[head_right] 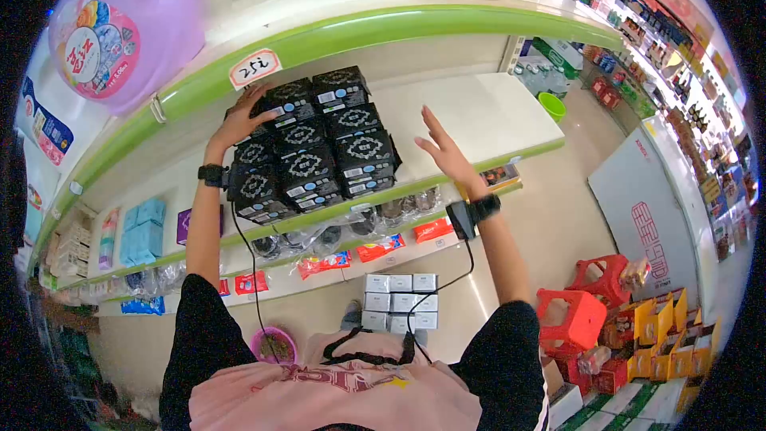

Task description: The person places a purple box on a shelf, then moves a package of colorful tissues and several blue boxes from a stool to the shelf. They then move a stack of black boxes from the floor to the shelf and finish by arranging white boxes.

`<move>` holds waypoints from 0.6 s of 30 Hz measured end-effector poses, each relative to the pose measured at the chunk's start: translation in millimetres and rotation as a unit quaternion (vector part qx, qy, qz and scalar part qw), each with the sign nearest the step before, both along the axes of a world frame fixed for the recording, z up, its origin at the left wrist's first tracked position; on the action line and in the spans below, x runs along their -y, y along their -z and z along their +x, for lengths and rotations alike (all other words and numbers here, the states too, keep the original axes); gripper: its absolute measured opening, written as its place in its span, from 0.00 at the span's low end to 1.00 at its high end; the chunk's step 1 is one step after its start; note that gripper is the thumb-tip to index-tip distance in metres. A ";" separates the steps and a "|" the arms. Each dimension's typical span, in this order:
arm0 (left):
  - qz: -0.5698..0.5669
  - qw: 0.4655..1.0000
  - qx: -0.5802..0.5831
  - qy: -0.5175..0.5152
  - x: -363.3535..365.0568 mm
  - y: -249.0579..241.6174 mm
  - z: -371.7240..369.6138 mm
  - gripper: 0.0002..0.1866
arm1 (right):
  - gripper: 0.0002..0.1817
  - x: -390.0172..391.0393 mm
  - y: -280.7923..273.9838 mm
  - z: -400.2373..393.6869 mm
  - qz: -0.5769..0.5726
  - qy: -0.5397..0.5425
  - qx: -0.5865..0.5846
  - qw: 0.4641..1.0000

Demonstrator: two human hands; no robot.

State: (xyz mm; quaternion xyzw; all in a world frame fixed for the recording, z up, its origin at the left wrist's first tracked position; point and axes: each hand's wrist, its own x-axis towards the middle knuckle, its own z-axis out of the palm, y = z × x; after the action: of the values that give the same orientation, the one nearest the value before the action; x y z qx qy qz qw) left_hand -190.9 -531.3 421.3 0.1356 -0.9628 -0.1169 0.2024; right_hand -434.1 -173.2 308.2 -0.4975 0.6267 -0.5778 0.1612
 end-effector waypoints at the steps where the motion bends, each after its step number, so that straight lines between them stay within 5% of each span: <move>1: 0.003 1.000 -0.002 0.004 -5.4 -1.3 5.3 0.39 | 0.36 -21.7 5.9 8.8 -0.020 0.013 0.016 1.000; 5: -0.074 0.994 -0.079 0.011 -74.4 -25.3 51.5 0.34 | 0.27 -115.0 63.0 47.1 -0.044 0.191 0.031 0.980; 9: -0.017 0.995 -0.094 -0.004 -171.6 -25.4 120.9 0.29 | 0.21 -207.4 180.2 93.3 -0.032 0.332 0.189 0.924; 13: 0.142 0.988 0.042 -0.037 -252.8 28.4 172.0 0.26 | 0.17 -292.5 281.2 171.2 0.108 0.420 0.332 0.837; 18: 0.397 0.890 0.224 -0.031 -303.9 184.1 200.8 0.27 | 0.16 -346.5 366.9 209.0 0.240 0.372 0.410 0.797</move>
State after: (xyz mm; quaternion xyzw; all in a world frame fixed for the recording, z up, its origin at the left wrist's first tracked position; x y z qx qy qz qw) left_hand 9.9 -227.4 237.2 0.2574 -0.8512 -0.4492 -0.0854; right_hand -225.1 173.3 -58.7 0.1123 0.7577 -0.5739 0.2897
